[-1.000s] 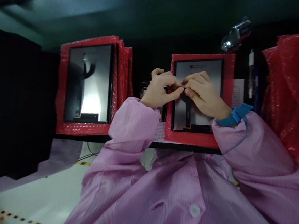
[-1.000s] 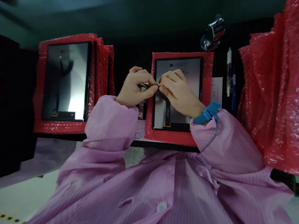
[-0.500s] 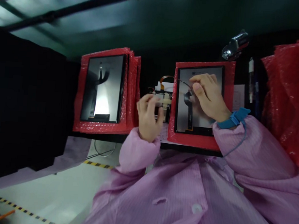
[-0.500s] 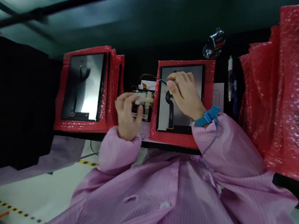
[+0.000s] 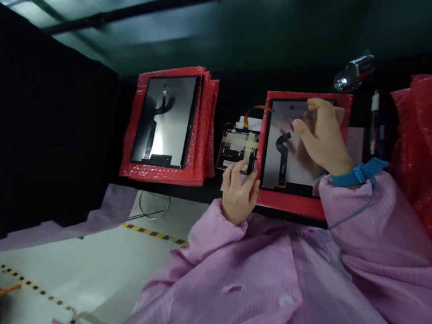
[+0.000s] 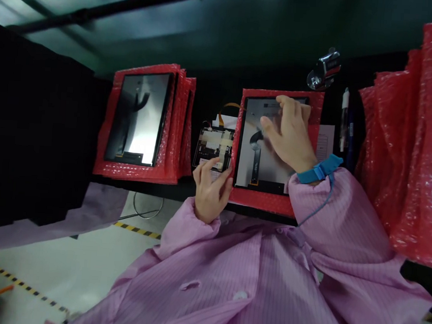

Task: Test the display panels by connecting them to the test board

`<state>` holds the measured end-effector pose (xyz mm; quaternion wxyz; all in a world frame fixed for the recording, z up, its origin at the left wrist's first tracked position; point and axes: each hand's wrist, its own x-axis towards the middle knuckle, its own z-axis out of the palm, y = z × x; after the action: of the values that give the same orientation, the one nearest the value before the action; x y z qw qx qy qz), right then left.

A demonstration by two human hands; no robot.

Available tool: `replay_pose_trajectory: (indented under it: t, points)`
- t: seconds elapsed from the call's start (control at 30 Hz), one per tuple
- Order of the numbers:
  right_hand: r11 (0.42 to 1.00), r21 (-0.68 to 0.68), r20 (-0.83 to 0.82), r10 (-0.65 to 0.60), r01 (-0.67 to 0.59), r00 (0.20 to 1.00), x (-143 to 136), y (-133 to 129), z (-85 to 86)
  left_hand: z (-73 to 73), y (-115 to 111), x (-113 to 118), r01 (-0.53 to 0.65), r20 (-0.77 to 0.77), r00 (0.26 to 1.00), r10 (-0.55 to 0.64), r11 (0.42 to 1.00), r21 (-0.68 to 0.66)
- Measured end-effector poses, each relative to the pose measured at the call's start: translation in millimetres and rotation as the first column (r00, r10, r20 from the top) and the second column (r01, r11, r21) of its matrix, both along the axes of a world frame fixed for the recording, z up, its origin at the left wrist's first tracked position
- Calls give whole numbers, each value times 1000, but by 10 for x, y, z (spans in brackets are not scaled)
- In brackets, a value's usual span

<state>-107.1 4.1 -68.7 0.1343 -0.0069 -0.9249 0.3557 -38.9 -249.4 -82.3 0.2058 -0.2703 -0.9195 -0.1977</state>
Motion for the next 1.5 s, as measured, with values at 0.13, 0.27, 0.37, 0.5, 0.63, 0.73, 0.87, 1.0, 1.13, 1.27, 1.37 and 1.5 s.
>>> replay_pose_trajectory:
  t: [0.13, 0.27, 0.37, 0.5, 0.63, 0.73, 0.87, 1.0, 1.13, 1.27, 1.37, 1.5]
  points:
    - [998, 67, 63, 7, -11, 998, 12, 71, 70, 23, 81, 97, 28, 30, 999, -28, 1000, -6]
    - [993, 120, 128, -2, -13, 992, 22, 114, 124, -6, 96, 35, 36, 65, 997, -35, 999, -5]
    - [989, 143, 129, 8, -26, 992, 20, 124, 124, -64, 86, -45, -36, 79, 996, 36, 999, -13]
    - [986, 159, 73, 32, -43, 997, 8, 127, 90, -124, 86, -84, -58, 99, 993, 65, 996, -73]
    - [986, 160, 12, 38, -39, 999, -12, 142, 56, -153, 105, -71, -68, 61, 995, 75, 992, -106]
    - [989, 147, 2, 4, -4, 1000, -37, 184, 60, -173, 123, -72, -83, 20, 996, 85, 991, -101]
    - [987, 156, 26, -28, 24, 999, 4, 246, 194, -196, 145, -82, -79, 12, 997, 80, 993, -90]
    - [967, 234, 61, -119, 102, 991, 236, 260, 381, -196, 173, -95, -88, 18, 996, 91, 988, -125]
    - [941, 282, 82, -218, 187, 973, 596, 234, 437, -145, 204, -104, -86, 5, 996, 88, 978, -190]
    - [924, 334, 175, -256, 187, 951, 894, 184, 375, -100, 219, -100, -89, 7, 996, 92, 977, -194]
    - [901, 396, 208, -277, 178, 938, 1016, 152, 306, -83, 220, -100, -88, 41, 995, 96, 983, -159]
    - [904, 388, 227, -280, 177, 933, 1085, 155, 196, -12, 255, -94, -90, 60, 994, 95, 993, -73]
